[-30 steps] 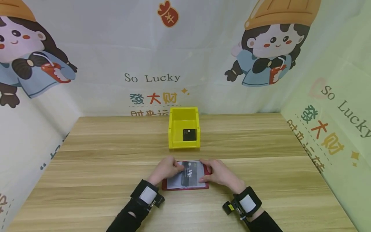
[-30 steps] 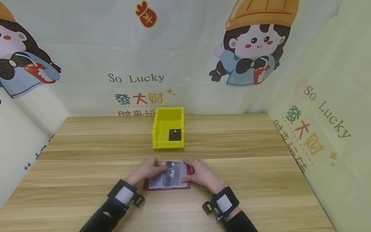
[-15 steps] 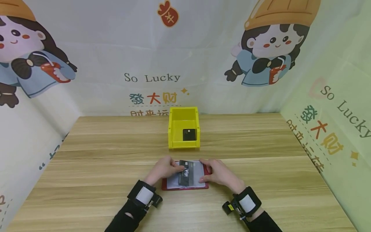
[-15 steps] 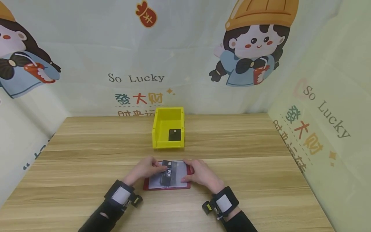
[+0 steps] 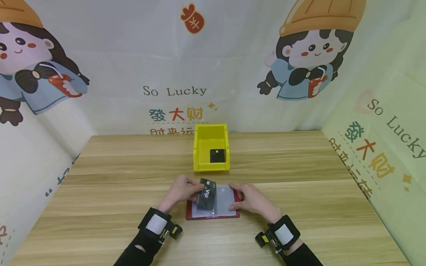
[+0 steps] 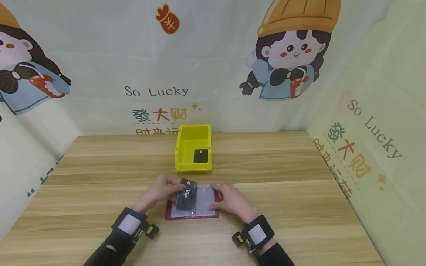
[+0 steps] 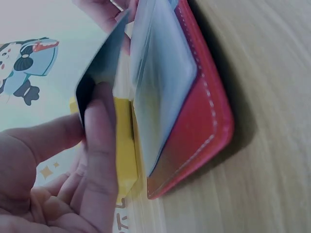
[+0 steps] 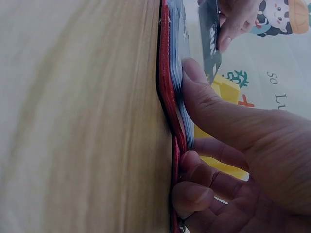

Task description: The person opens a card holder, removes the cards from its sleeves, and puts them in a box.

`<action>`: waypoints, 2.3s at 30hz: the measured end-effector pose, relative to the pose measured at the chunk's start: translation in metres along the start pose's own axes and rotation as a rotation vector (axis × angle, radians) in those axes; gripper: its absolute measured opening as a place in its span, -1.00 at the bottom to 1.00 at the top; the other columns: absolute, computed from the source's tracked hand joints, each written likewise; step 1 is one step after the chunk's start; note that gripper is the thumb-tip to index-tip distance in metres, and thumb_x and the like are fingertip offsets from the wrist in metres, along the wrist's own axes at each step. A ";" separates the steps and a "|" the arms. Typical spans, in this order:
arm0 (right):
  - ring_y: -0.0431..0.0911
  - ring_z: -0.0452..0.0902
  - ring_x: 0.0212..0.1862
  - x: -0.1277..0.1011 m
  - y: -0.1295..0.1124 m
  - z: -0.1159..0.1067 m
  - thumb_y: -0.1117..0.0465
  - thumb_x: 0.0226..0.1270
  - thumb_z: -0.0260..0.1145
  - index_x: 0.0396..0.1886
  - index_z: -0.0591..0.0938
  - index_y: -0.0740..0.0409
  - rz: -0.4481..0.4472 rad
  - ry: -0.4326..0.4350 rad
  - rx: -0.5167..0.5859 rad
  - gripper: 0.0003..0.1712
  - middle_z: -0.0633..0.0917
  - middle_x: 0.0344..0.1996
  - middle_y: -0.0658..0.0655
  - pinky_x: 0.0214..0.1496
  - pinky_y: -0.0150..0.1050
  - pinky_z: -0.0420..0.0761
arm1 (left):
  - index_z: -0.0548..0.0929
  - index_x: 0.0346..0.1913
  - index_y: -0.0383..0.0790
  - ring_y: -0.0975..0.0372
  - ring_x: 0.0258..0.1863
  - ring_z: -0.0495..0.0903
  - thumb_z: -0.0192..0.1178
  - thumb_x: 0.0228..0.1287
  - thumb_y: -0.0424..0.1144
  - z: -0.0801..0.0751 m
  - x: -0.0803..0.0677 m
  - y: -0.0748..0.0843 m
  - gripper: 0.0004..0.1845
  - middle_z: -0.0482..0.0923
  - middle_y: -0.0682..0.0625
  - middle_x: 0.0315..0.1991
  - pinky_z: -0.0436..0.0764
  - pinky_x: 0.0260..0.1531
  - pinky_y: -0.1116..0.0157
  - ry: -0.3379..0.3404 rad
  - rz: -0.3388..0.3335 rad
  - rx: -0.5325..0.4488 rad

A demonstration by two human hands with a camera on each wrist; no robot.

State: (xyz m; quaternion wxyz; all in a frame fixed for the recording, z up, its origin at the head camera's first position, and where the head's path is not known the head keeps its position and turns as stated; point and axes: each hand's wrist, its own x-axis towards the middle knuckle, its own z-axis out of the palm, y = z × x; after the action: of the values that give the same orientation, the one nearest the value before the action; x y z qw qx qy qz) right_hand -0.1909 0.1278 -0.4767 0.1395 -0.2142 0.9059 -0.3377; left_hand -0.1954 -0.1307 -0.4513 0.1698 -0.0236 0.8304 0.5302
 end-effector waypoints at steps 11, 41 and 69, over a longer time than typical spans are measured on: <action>-0.13 0.35 -0.32 -0.001 0.003 0.001 0.14 0.11 0.68 0.41 0.52 0.41 -0.022 0.002 0.000 -0.09 0.47 -0.43 0.02 -0.31 -0.35 0.30 | 0.69 0.05 -0.56 0.29 -0.43 0.62 0.24 0.46 -0.41 0.011 0.011 0.010 -0.75 0.80 -0.29 -0.20 0.65 -0.40 0.38 0.152 0.137 -0.001; -0.11 0.42 -0.23 -0.001 0.000 0.001 0.16 0.12 0.67 0.44 0.50 0.38 0.052 -0.008 0.040 -0.08 0.62 -0.25 0.08 -0.23 -0.34 0.38 | 0.44 0.37 -0.43 -0.04 -0.26 0.65 0.09 0.50 -0.48 0.029 0.068 0.058 -0.57 0.69 -0.41 -0.01 0.45 -0.41 0.35 0.377 0.266 0.126; -0.10 0.45 -0.17 -0.004 -0.003 0.002 0.15 0.12 0.68 0.45 0.50 0.36 0.070 -0.004 0.061 -0.06 0.69 -0.09 0.16 -0.12 -0.27 0.48 | 0.72 0.00 -0.48 -0.16 0.06 0.69 0.23 0.39 -0.52 0.043 0.105 0.057 -0.80 0.74 -0.35 -0.02 0.63 0.14 -0.02 0.429 0.220 0.423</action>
State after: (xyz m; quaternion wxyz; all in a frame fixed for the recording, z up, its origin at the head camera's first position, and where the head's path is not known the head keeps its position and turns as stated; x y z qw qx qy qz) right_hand -0.1861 0.1263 -0.4760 0.1593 -0.1788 0.9018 -0.3597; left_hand -0.2953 -0.0529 -0.4497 -0.0663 -0.0089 0.9366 0.3440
